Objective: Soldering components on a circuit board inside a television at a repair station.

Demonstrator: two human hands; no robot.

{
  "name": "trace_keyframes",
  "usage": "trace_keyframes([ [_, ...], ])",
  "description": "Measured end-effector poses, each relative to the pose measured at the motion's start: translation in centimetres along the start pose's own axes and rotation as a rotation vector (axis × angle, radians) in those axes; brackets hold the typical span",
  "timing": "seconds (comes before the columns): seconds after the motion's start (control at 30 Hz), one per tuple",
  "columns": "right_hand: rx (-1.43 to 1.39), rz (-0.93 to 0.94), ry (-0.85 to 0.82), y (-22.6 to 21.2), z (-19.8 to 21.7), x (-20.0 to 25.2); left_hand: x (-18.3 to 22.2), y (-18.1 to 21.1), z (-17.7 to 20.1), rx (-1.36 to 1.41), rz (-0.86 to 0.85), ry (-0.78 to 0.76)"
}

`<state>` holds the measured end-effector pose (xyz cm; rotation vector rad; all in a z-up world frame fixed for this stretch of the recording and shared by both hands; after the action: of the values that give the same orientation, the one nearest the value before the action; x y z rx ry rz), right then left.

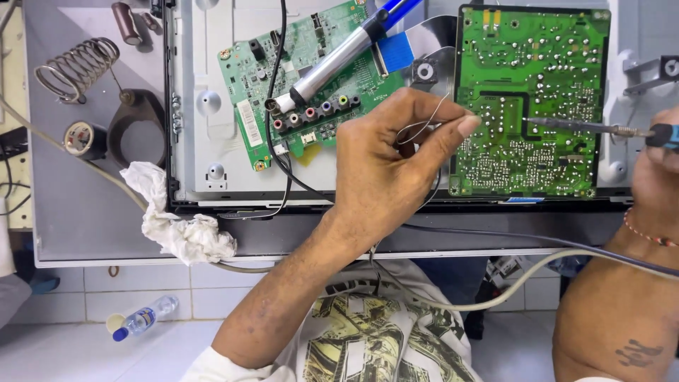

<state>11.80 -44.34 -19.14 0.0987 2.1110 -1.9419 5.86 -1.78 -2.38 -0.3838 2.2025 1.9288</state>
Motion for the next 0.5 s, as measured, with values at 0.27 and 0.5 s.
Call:
trace_keyframes([
  [0.27,0.28,0.057,0.025,-5.1,-8.3,-1.6,0.1,-1.3,-0.6,0.072,0.051,0.021],
  [0.5,0.232,0.016,0.063,-4.9,-7.8,-0.8,0.0,-1.4,-0.7,0.037,0.064,0.034],
])
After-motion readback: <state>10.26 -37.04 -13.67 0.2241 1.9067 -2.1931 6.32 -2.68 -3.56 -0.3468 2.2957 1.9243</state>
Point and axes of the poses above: each hand's wrist, its own x-axis away from the middle knuckle, its own z-axis out of the back of the hand, y = z × x, the point moved 1 cm from there along -x, towards the middle knuckle, and after that the axes turned 10 degrees about x, right-handed, at the moved point
